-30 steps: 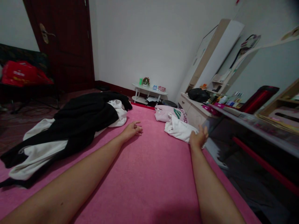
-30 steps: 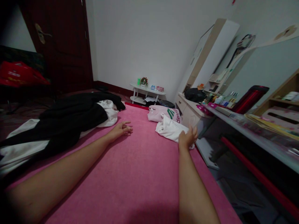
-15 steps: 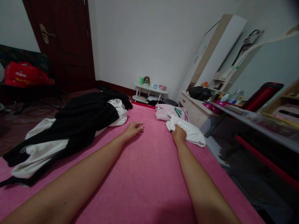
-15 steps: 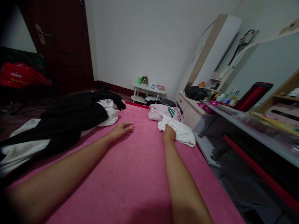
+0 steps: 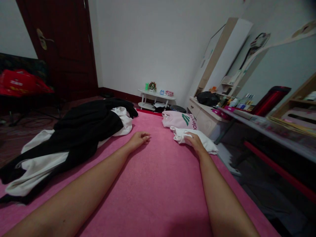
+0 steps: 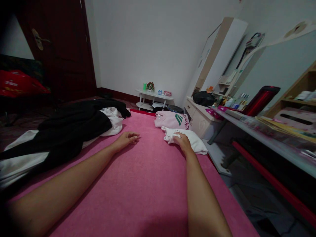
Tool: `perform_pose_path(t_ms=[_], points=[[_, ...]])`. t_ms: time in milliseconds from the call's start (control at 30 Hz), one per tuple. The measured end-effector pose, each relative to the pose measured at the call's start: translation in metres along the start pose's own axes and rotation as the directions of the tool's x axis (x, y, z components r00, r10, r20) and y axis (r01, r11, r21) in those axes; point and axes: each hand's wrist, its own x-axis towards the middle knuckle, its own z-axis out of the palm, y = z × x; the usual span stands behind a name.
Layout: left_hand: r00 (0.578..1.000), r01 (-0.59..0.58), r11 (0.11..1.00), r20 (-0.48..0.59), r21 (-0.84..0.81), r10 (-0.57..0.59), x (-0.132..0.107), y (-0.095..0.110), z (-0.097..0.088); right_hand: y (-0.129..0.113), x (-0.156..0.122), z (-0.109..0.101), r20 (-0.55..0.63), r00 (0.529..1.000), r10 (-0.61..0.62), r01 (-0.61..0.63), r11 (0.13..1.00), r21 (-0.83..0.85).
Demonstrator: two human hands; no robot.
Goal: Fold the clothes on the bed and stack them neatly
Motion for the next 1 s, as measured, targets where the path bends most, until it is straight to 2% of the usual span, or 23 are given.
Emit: perform_pose_path(t_ms=[67,133,200,300,367,400,533,633,700,800,900,1000], points=[[1.0,0.003,1.0,0.0,0.0,-0.003,0.0,0.0,0.0,-0.009,0.005,0.006,0.078,0.997,-0.019,0.013,0.996,0.084],[1.0,0.012,1.0,0.0,0.0,-0.012,0.0,0.0,0.0,-0.012,0.01,0.013,0.019,0.999,-0.029,0.028,0.999,0.022],[1.0,0.011,1.0,-0.002,0.0,-0.011,0.0,0.001,0.0,-0.011,0.012,0.022,-0.022,1.0,0.006,-0.011,0.981,-0.194],[1.0,0.007,1.0,-0.013,0.008,-0.007,-0.001,0.001,0.002,-0.005,0.01,0.036,0.097,0.98,0.176,-0.09,0.814,-0.574],[1.0,0.007,1.0,-0.02,0.021,-0.006,-0.001,0.001,0.003,-0.004,0.006,0.043,0.182,0.947,0.263,-0.07,0.725,-0.685],[1.0,0.006,1.0,-0.023,0.029,-0.005,-0.002,0.001,0.004,-0.005,0.004,0.046,0.189,0.946,0.263,-0.055,0.705,-0.707],[1.0,0.002,0.999,-0.027,0.041,-0.001,-0.002,0.0,0.006,-0.013,-0.001,0.052,0.135,0.972,0.191,-0.035,0.689,-0.724],[1.0,-0.004,1.0,-0.026,0.03,0.005,-0.001,-0.001,0.006,-0.019,-0.003,0.054,0.2,0.952,0.231,-0.013,0.686,-0.728],[0.999,-0.009,1.0,-0.03,0.03,0.01,0.0,-0.002,0.006,-0.025,-0.004,0.057,0.174,0.955,0.239,-0.035,0.673,-0.739],[0.999,-0.015,0.999,-0.028,0.034,0.016,0.0,-0.002,0.006,-0.04,-0.006,0.072,0.111,0.984,0.141,-0.019,0.7,-0.714],[0.999,-0.03,0.999,-0.023,0.031,0.031,-0.001,-0.001,0.006,-0.06,-0.013,0.098,0.197,0.979,-0.056,0.17,0.76,-0.627],[0.999,-0.041,0.999,0.0,0.017,0.041,-0.002,0.0,0.005,-0.075,-0.023,0.126,0.373,0.921,-0.11,0.304,0.802,-0.514]])
